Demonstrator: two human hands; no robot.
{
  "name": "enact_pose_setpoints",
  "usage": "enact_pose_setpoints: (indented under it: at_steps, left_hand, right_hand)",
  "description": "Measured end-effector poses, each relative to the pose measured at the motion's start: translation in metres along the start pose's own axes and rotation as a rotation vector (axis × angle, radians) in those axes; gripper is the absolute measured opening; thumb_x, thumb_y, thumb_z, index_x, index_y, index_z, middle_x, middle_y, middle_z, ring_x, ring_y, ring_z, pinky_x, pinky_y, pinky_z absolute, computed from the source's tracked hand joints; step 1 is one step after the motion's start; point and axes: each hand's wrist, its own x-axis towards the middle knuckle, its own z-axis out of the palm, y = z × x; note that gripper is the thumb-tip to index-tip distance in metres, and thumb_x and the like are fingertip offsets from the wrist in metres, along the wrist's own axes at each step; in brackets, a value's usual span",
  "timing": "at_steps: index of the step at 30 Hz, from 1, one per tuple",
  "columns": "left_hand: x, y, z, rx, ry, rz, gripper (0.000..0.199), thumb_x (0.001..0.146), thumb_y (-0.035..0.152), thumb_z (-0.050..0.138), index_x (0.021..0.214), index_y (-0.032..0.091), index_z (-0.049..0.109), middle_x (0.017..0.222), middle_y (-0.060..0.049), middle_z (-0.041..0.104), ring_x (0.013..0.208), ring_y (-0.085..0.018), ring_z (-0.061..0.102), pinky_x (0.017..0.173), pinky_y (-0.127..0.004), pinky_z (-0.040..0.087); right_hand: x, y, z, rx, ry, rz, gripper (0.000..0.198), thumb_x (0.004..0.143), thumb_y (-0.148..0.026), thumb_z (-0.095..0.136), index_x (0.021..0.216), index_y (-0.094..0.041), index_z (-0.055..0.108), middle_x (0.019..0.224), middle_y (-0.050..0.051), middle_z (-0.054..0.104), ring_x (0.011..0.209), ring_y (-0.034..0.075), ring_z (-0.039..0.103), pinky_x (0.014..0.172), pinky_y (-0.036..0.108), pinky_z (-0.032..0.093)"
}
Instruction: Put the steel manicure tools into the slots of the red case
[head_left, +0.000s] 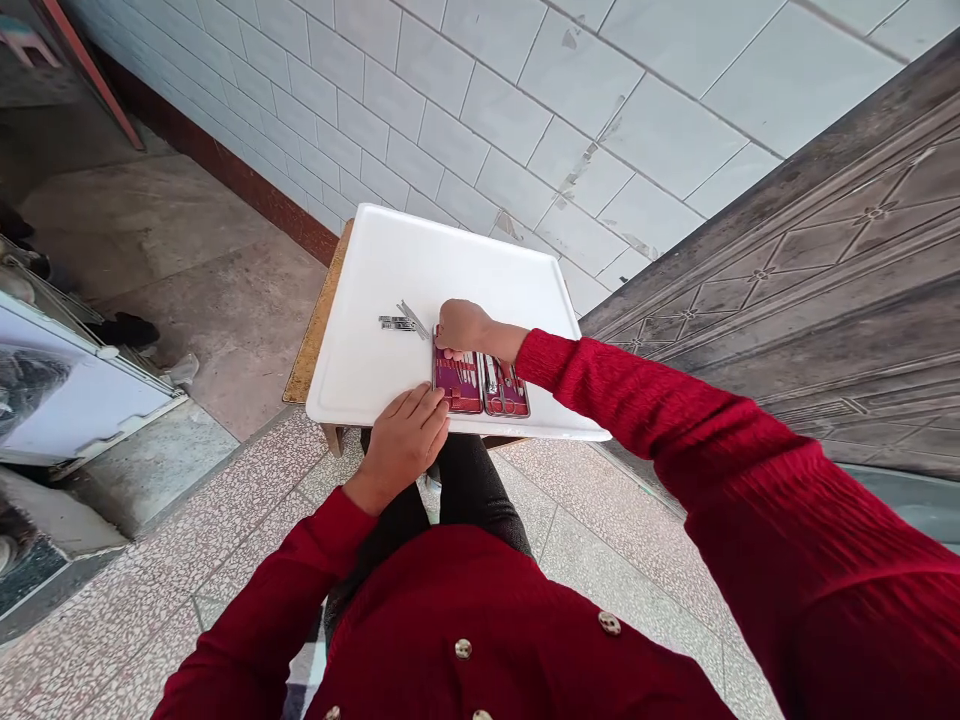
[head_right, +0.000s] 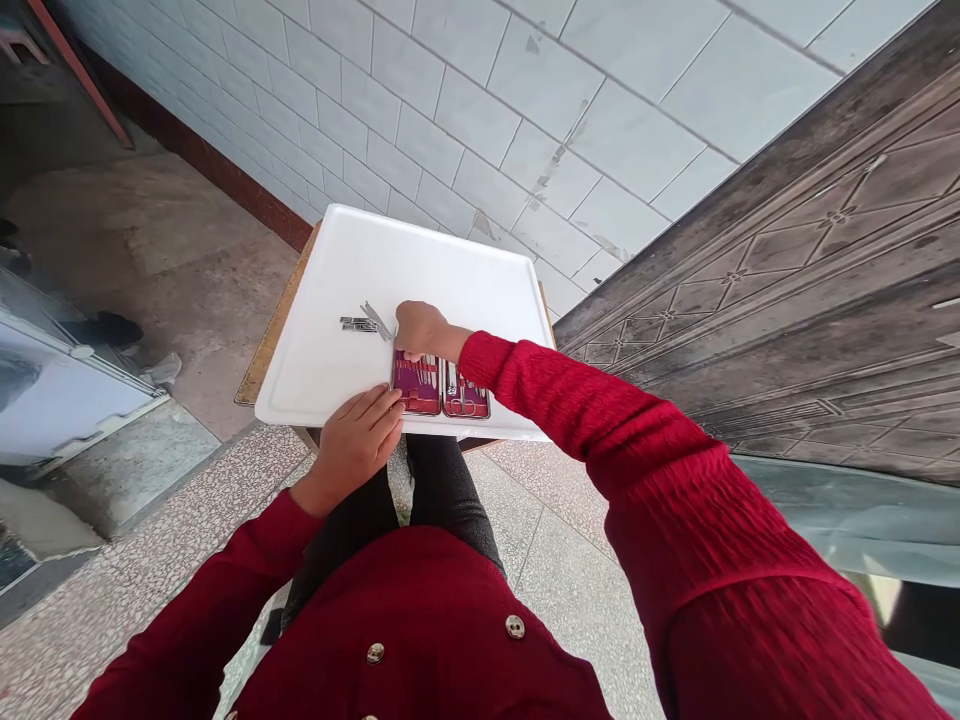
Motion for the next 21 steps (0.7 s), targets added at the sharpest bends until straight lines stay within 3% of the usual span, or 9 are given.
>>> enact_pose_setpoints:
  at_steps: [4,9,16,21]
  left_hand:
    - [0.000,-0.001,0.001,0.009,0.006,0.009,0.025,0.101,0.017,0.054,0.120,0.014,0.071,0.128,-0.014,0.075,0.125,-0.030,0.068,0.104,-0.046,0.056]
    - [0.001,-0.001,0.001,0.045,0.023,0.028,0.023,0.102,0.017,0.054,0.117,0.015,0.071,0.125,-0.012,0.076,0.122,-0.029,0.069,0.101,-0.045,0.057]
    - [0.002,-0.001,0.000,0.090,0.053,0.056,0.022,0.102,0.018,0.054,0.115,0.013,0.071,0.124,-0.012,0.076,0.120,-0.029,0.070,0.099,-0.044,0.057]
    - [0.000,-0.001,0.000,0.049,0.021,0.043,0.023,0.102,0.017,0.054,0.118,0.013,0.070,0.127,-0.014,0.075,0.124,-0.029,0.068,0.102,-0.046,0.056]
  right_hand:
    - [0.008,-0.005,0.000,0.062,-0.076,0.116,0.031,0.074,0.002,0.075,0.054,-0.017,0.062,0.043,0.000,0.059,0.052,0.016,0.064,0.056,0.025,0.055]
    - [0.000,-0.013,-0.001,0.370,-0.058,0.290,0.029,0.075,0.007,0.075,0.062,-0.014,0.061,0.041,-0.002,0.058,0.041,0.010,0.057,0.046,0.016,0.050]
    - [-0.005,-0.009,0.002,0.438,-0.056,0.288,0.022,0.076,0.003,0.076,0.064,-0.011,0.063,0.042,-0.001,0.058,0.034,0.004,0.046,0.039,0.013,0.042]
    - [-0.012,0.000,0.003,0.559,0.018,0.276,0.026,0.080,-0.002,0.074,0.061,-0.012,0.061,0.040,-0.003,0.053,0.035,0.004,0.043,0.037,0.013,0.038]
